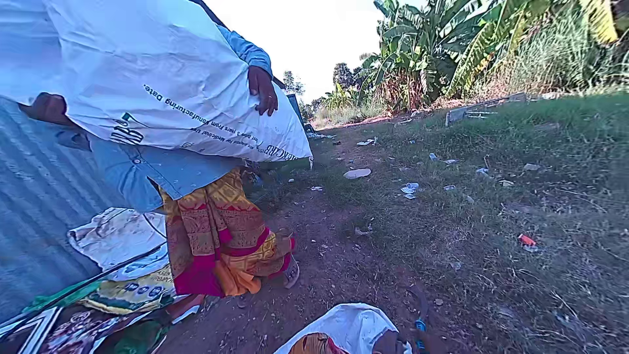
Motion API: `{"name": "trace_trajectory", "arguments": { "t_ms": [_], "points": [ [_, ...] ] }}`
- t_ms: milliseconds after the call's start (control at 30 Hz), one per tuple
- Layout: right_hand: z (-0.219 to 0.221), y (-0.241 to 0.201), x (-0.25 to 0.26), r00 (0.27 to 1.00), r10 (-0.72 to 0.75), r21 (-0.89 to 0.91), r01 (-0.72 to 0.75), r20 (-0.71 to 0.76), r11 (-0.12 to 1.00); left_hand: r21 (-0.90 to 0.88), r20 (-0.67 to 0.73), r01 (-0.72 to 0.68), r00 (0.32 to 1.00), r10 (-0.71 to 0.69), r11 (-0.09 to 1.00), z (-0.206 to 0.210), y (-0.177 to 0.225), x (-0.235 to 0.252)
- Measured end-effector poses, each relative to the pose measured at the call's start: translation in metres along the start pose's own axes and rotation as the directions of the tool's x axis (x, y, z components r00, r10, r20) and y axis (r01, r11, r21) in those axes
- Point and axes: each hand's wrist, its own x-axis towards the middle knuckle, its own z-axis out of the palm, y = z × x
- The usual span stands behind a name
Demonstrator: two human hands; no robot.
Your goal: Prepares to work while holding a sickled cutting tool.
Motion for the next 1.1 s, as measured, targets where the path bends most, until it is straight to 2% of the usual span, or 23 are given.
{"name": "trace_trajectory", "arguments": {
  "t_ms": [100, 200, 633, 967, 1100],
  "points": [
    [0.001, -0.002, 0.008, 0.988, 0.151, 0.030, -0.150, -0.041, 0.988, 0.050, -0.014, 0.004, 1.000, -0.004, 0.999, 0.010, -0.012, 0.016],
    [0.005, -0.011, 0.004, 0.977, 0.213, 0.068, -0.210, -0.029, 0.975, 0.059, -0.015, 0.023, 1.000, -0.022, 0.998, 0.010, -0.013, 0.022],
    [0.003, -0.009, 0.006, 0.958, 0.283, 0.184, -0.287, 0.048, 0.940, 0.059, -0.012, 0.030, 0.999, -0.030, 0.998, 0.011, -0.014, 0.026],
    [0.000, 0.001, 0.000, 0.965, 0.258, 0.228, -0.260, 0.040, 0.938, 0.042, -0.040, -0.011, 0.999, 0.013, 0.999, 0.013, -0.019, 0.021],
    [0.006, -0.003, -0.009, 0.964, 0.268, 0.245, -0.258, -0.006, 0.935, 0.014, -0.027, -0.010, 1.000, 0.011, 1.000, 0.011, -0.019, 0.020]
  ]
}}
